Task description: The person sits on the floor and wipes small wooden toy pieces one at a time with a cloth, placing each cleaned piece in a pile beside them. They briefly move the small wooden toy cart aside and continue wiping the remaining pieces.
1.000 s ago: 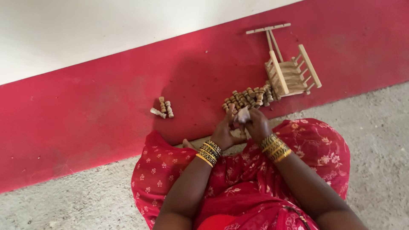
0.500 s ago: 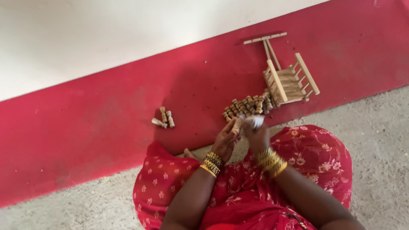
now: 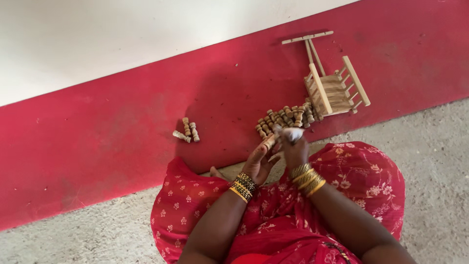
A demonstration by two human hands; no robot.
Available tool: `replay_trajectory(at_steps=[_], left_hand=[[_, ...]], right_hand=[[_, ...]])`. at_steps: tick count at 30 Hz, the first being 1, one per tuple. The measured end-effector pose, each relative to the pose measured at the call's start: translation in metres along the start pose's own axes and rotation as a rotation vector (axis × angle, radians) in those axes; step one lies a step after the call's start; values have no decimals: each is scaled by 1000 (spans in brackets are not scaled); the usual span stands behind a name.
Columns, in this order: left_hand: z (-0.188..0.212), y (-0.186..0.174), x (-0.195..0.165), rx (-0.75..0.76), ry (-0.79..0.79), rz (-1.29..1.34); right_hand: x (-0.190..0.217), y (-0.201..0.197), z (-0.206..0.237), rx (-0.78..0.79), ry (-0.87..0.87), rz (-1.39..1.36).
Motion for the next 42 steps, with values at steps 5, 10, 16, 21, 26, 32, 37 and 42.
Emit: replay_trajectory(at_steps=[5,10,16,21,26,32,37,42], left_hand=[[-1,13,-10,-83,3,-89],[5,23,-14,-49,-37,-124],[5,11,-7,-158,-91,-95],[0,3,-6,-132,-15,-158],[3,1,-7,-146,-50,-88],[3,5,-8,-123,-60,-76],[5,8,-13,-67,-27,-95],[6,9,-15,-115,-62,-109]], right_hand=[[9,2,5,38,-403,-105],[-8,1,2,8,112,99],[1,1,3,13,-298,-11],[4,5,9,35,-286,-116],[-1,5,1,17,136,43],[13,3,5,63,-418,-22],[4,5,5,47,-35,-217],[9,3,-2,47,102,82]])
Point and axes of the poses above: each hand's wrist, its own z-axis away from the middle knuckle, its own y-axis out of the palm, x = y × z, the point moved 3 cm from there along -z, towards the middle knuckle, and after that the axes turned 4 degrees about -z, right-handed, at the moved point
